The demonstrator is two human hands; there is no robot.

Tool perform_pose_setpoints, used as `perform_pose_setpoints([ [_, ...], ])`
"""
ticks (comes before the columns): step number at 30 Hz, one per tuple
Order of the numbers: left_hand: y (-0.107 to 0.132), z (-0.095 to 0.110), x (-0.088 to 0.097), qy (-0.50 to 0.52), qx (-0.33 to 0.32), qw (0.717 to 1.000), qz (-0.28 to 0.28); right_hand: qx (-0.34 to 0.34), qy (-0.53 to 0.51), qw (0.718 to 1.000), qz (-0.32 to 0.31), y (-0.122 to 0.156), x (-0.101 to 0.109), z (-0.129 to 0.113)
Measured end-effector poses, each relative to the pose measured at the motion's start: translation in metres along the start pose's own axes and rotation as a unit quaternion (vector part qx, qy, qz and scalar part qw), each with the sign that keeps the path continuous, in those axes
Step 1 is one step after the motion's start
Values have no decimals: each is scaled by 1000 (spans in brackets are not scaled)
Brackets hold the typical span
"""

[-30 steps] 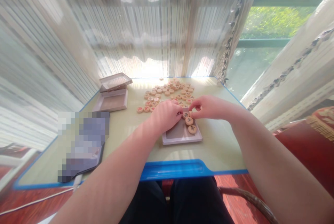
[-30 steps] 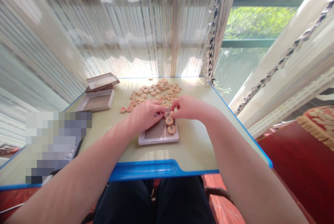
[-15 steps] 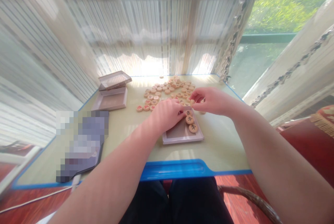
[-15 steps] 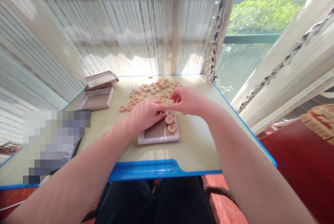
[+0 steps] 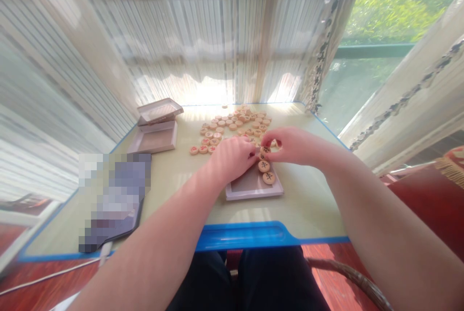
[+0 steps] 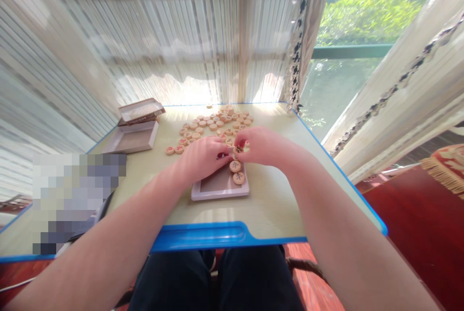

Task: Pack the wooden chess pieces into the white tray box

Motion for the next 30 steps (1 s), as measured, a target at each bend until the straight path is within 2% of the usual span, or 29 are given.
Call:
perform_pose_setpoints([
  [6,0,0,0,1,2,1000,-9,31,0,999,-13,-3,-4,2],
  [19,0,-1,1,10,1,1000,-13,-6,0,999,-32,-6,-4,3],
  [26,0,0,-1,-4,-8,1000,-7,-2,-5,999,-51,-10,-14,5],
  [30,0,-1,-2,-4,-9,1000,-2,2,-16,998,-56,-8,-12,7],
])
Point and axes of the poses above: each hand's wrist, its own y-axis away from the middle knuckle, its own x-axis out of the back of the hand, z = x × y, the point moved 2 cm from there along -y, towards the middle knuckle, and after that the axes turned 7 degrees about y, right-handed, at the moved point
